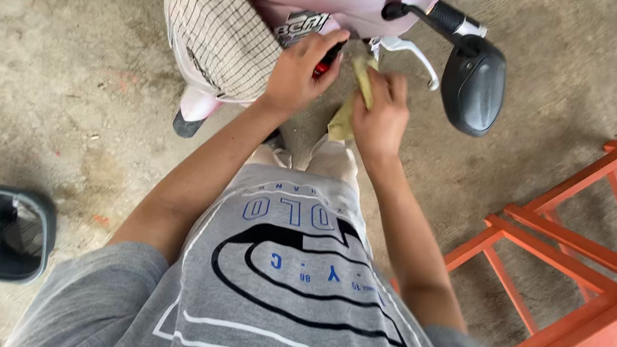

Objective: The person cleans a pink and black motorcycle using a spray bottle and a yellow cloth. They wipe the handlebars, mirrors, dashboard, seat, rear suspension, and footrests. The person moves around the vehicle to access different parts, spraying the cleaner and wiping the surfaces systematically.

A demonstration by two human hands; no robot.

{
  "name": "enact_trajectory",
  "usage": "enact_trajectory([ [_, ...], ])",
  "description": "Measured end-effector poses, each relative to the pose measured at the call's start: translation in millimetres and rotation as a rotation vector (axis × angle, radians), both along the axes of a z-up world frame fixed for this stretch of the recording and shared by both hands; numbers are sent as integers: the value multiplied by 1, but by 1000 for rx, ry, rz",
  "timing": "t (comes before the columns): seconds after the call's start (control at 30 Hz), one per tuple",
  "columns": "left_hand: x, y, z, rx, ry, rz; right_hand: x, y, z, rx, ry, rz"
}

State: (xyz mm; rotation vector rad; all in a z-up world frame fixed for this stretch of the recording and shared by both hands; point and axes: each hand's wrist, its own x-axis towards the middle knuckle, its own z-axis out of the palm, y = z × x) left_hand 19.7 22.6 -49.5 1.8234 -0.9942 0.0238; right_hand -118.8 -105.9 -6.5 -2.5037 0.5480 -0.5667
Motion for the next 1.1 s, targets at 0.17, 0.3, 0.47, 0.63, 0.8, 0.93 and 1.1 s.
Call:
enact_trajectory([
  [0.17,2,-16,-12,-7,25,23,-30,-2,7,-2,-123,-197],
  [0.3,9,-24,-4,-109,-55,39,-24,0,3,-45,-158,-193],
  [0.47,10,-7,-1,-20,87,45,18,-14,-17,-207,-211,-151],
  [0.63,6,27,0,-43,44,104,68,-7,-54,-376,-160,-28],
  [0.8,5,37,7,-54,51,110,59,14,-46,-340,90,168],
  [0.93,11,28,14,-69,-10,114,26,7,-24,-295,-116,131],
  [1.1,10,15,11,-63,19,70,48,-13,-39,-284,-113,-106],
])
